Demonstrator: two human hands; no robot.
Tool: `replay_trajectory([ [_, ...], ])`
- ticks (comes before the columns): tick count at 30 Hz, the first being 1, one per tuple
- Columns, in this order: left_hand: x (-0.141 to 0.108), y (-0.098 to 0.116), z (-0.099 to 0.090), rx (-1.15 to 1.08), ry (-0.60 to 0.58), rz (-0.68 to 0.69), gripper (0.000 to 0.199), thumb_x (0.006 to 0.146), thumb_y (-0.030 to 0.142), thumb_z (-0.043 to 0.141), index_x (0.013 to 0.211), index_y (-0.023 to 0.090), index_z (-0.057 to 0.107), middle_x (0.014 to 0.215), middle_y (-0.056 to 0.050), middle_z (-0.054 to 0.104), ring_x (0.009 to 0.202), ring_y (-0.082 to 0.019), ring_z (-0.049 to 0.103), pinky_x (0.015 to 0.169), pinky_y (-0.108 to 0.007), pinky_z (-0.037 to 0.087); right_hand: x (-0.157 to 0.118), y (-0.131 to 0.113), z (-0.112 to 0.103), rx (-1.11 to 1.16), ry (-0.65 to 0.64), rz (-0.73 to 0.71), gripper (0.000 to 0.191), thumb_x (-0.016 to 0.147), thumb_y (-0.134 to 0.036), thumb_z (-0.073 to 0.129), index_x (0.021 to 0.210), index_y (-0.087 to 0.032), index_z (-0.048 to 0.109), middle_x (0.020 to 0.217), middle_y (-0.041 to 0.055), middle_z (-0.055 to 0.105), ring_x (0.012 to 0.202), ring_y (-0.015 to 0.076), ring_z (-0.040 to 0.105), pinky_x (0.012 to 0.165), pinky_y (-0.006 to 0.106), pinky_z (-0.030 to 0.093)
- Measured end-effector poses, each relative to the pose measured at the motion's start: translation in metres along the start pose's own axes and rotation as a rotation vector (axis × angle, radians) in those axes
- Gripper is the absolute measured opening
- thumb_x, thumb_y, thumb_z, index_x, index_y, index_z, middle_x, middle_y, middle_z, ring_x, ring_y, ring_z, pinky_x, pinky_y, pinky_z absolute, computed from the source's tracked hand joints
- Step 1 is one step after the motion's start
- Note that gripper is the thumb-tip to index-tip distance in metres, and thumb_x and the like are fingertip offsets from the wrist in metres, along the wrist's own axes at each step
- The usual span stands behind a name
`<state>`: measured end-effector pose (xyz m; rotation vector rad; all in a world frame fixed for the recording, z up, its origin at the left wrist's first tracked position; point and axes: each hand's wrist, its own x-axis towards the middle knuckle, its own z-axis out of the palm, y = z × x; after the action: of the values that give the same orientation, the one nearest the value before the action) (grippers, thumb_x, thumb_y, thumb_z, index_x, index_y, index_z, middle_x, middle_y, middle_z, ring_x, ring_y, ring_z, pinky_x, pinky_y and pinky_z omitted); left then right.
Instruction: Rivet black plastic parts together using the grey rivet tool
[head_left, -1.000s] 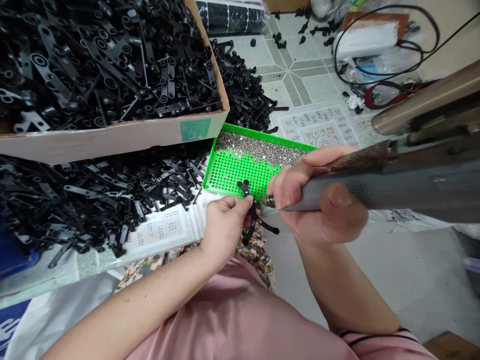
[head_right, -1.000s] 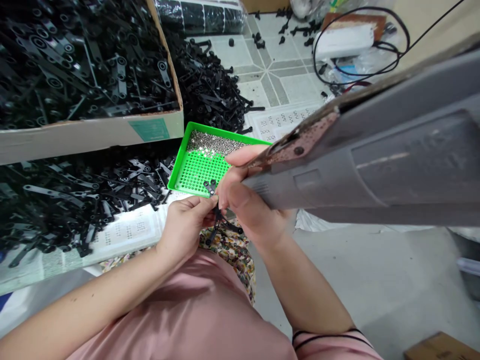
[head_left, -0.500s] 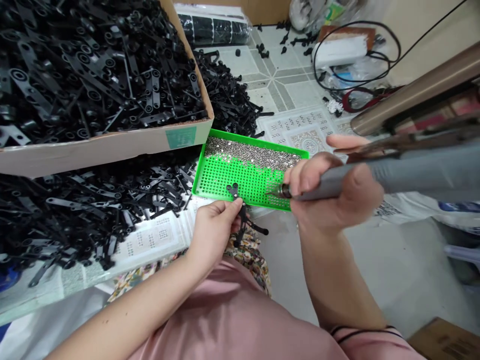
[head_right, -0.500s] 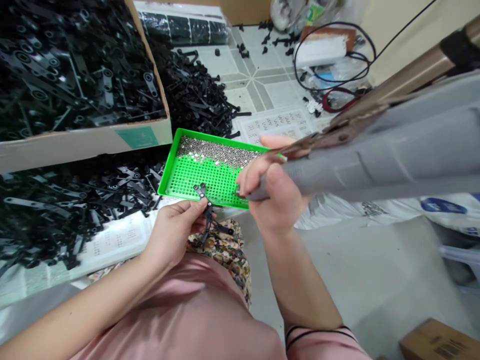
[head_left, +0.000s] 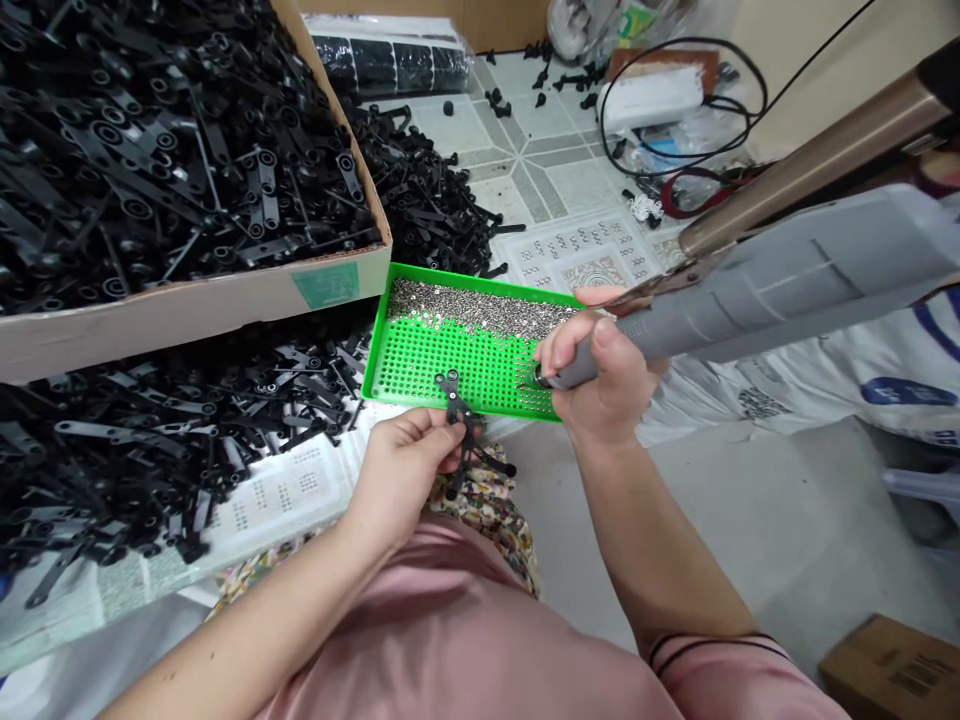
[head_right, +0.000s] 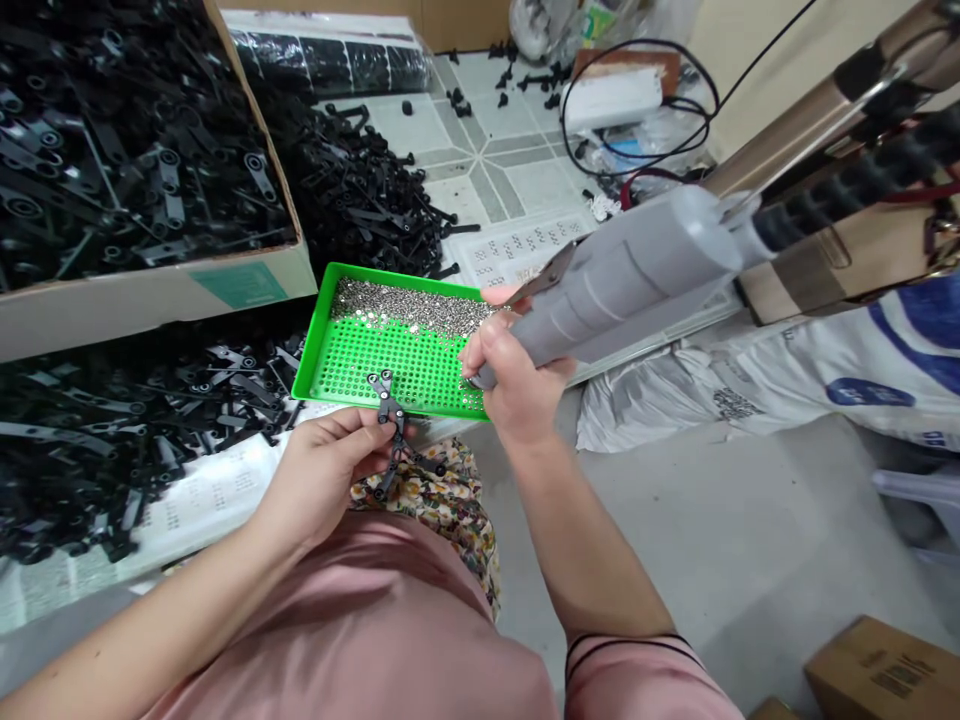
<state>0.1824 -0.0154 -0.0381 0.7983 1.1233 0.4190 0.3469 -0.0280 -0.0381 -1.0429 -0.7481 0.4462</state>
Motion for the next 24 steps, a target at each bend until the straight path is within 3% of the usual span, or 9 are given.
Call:
replay_trajectory([
  [4,0.002,-0.003,-0.004,0.075,-0.029,0.038,0.015,0.071,0.025,0.064,0.061,0.015,0.062,0.056,0.003,0.056,0.051,-0.008,0.044,0.05,-0.02,0.033,-0.013,-0.002,0.015,-0.218,0.309,-0.076,0.013,0.077,-0.033,0.065,0.085,-0.025,0.059,0.056,-0.0056,0.051,0.047,0.0121,0.05,0.056,0.03,0.048],
  [7,0.004,-0.005,-0.007,0.125,-0.027,0.06,0.019,0.073,0.029,0.064,0.059,0.015,0.063,0.052,0.004,0.053,0.048,-0.008,0.039,0.048,-0.021,0.028,-0.018,-0.001,0.02,-0.202,0.391,-0.13,0.015,0.077,-0.036,0.065,0.087,-0.026,0.06,0.057,-0.0053,0.05,0.048,0.0127,0.049,0.056,0.03,0.048],
  [14,0.007,-0.004,-0.009,0.213,-0.033,0.088,0.029,0.074,0.037,0.062,0.056,0.015,0.064,0.05,0.001,0.057,0.045,-0.008,0.039,0.048,-0.023,0.028,-0.005,-0.018,0.014,-0.068,0.254,-0.11,0.014,0.084,-0.037,0.051,0.086,-0.026,0.058,0.049,-0.0072,0.041,0.037,0.011,0.038,0.045,0.027,0.039],
  [20,0.007,0.0,-0.008,0.245,-0.057,0.081,0.03,0.074,0.035,0.061,0.052,0.015,0.061,0.049,-0.001,0.06,0.044,-0.009,0.038,0.047,-0.023,0.027,-0.004,-0.039,0.037,0.151,-0.082,0.025,0.023,0.08,-0.044,0.056,0.088,-0.023,0.059,0.047,-0.0069,0.043,0.034,0.0109,0.041,0.04,0.028,0.041],
  [24,0.008,-0.002,-0.009,0.248,-0.068,0.104,0.031,0.075,0.034,0.06,0.049,0.016,0.057,0.048,0.0,0.058,0.043,-0.009,0.035,0.046,-0.024,0.026,-0.006,-0.031,0.045,0.205,-0.155,0.094,0.023,0.078,-0.043,0.06,0.088,-0.022,0.059,0.046,-0.0062,0.046,0.034,0.0112,0.041,0.039,0.029,0.042],
])
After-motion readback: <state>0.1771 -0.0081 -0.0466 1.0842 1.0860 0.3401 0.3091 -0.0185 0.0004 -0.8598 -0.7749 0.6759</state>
